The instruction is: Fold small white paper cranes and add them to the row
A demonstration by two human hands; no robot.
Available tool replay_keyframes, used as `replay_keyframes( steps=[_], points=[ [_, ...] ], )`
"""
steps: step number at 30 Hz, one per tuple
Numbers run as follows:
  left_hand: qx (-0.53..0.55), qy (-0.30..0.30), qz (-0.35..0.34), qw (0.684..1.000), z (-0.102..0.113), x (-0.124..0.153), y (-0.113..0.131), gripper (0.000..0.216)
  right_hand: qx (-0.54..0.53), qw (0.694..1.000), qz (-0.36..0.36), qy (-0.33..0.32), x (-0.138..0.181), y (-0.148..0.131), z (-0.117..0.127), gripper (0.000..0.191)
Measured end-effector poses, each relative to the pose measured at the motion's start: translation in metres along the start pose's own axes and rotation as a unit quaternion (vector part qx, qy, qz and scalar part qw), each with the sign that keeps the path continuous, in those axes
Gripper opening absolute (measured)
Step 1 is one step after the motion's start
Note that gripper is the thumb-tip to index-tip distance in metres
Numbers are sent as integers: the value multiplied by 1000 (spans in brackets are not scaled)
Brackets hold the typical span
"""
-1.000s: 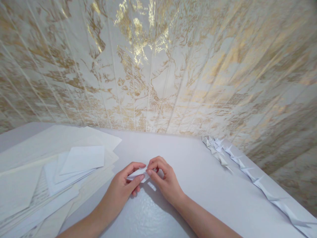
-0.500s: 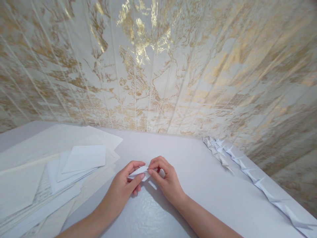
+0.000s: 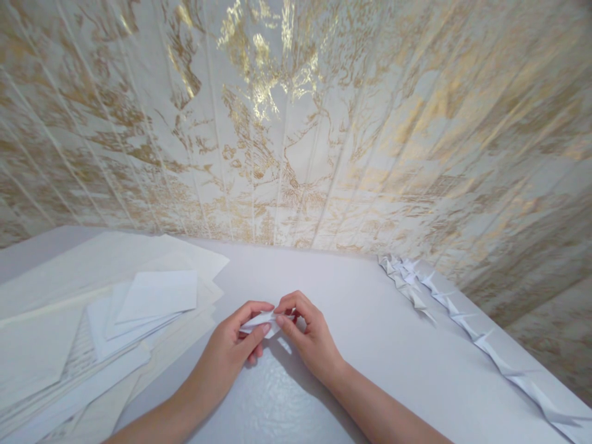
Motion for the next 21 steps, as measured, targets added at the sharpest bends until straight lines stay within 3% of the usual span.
replay_keyframes(
  steps=[9,21],
  points=[
    [26,20,-6,999,0,0,1,36,-8,997,-78,-16,2,15,-4,13],
    [24,15,-4,1000,-2,0,3,32,-34,997,-72,-17,3,13,-3,10]
  ],
)
Point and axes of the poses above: each hand's wrist, its own x-axis away from the middle knuckle, its own z-axis out of the back of the hand, y = z × x, the point moved 6 cm from there along -x, towards the middle knuckle, and after that the axes turned 2 degrees about -y, right-handed, at the moved point
